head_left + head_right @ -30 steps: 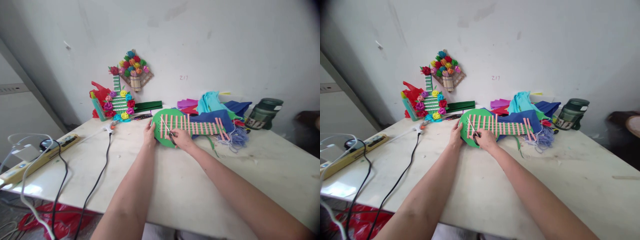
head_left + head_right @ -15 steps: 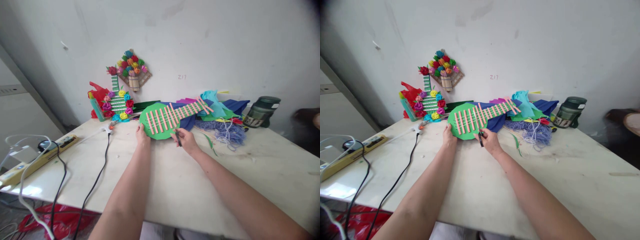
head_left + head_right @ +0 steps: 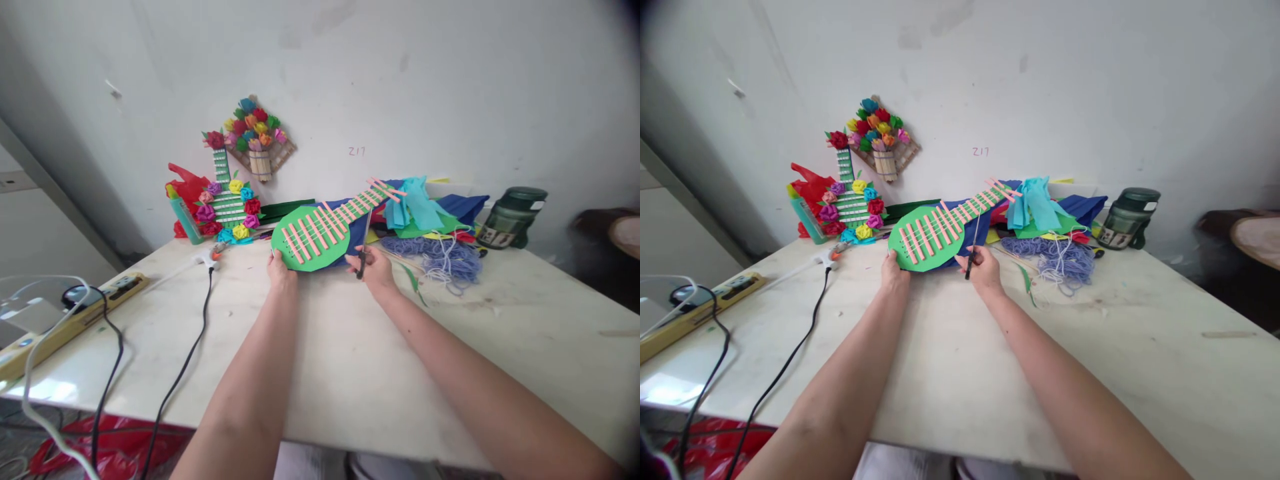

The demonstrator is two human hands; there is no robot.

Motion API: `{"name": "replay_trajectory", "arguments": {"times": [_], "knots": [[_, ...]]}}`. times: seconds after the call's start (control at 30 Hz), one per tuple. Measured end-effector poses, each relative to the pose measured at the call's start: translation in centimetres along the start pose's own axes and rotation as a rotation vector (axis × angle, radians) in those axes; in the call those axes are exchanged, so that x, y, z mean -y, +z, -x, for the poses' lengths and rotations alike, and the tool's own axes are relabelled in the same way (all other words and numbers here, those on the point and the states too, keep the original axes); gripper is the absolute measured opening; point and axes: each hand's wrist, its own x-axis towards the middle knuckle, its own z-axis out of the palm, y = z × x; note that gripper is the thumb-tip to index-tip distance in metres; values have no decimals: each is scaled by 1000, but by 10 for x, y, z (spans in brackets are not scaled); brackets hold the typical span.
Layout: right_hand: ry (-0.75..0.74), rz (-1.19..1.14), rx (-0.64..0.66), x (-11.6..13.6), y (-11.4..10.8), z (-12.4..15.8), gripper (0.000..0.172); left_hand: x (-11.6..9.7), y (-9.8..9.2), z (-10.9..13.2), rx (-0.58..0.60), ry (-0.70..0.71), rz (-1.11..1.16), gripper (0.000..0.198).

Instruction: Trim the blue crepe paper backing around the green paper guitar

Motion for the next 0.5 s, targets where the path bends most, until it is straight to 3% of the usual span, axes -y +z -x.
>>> {"name": "replay_trajectory", "arguments": {"times": [0.23,0.5], "knots": [[78,-35,-169,-2,12,-7,48,4,9,18,-36,-92,-33,25],[148,-100,-246,-2,14,-9,35,4,16,36,48,-113,-85,27]]}}
